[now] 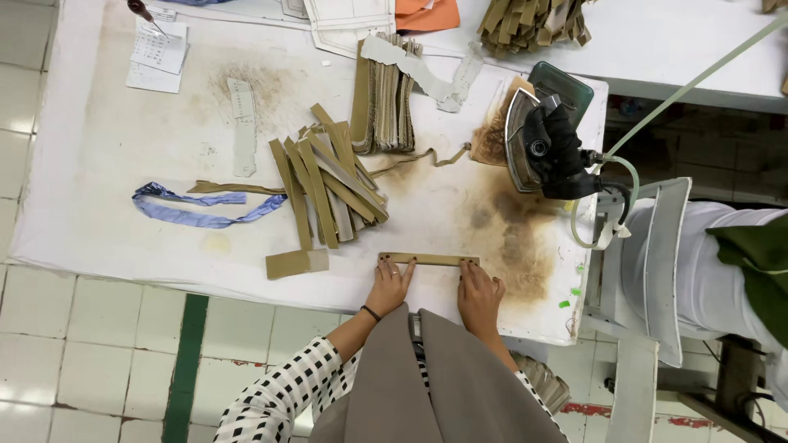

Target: The person irons multiple beige fabric strips on a white table. They pick up each strip, fold it, and press it with a steam iron before placing it aside. The process is repeated for several strips throughout the clip.

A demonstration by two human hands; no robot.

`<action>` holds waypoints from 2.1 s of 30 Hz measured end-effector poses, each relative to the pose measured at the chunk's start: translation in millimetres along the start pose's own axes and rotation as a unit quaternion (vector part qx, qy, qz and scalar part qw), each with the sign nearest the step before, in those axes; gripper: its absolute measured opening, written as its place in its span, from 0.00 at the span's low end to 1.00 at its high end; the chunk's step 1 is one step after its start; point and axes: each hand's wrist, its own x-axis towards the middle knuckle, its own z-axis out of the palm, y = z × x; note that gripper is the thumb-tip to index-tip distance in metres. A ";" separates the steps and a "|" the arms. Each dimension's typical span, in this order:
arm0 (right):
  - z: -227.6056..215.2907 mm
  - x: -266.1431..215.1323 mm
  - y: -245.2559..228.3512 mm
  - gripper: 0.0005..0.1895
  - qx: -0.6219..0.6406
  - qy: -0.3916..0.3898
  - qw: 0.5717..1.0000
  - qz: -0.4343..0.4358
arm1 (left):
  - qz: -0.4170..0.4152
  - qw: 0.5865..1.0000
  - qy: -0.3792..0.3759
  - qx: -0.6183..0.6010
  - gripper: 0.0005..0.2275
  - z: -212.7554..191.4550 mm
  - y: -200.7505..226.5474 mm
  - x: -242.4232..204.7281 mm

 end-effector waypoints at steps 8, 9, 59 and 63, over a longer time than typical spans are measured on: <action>2.3 -0.7 4.0 0.19 -0.031 -0.001 0.999 -0.010 | 0.014 0.998 -0.057 0.027 0.22 41.8 24.0 -14.1; 1.9 -1.0 4.4 0.18 -0.030 -0.002 0.999 -0.010 | 0.018 0.997 -0.065 0.033 0.22 43.3 25.2 -14.0; -142.3 260.5 102.9 0.31 0.101 -0.222 0.953 0.180 | 0.090 0.804 -0.569 -0.147 0.31 0.8 16.7 61.3; -178.7 206.5 48.1 0.30 0.062 -0.333 0.922 0.186 | 0.094 0.815 -0.555 -0.133 0.31 -5.1 14.2 69.0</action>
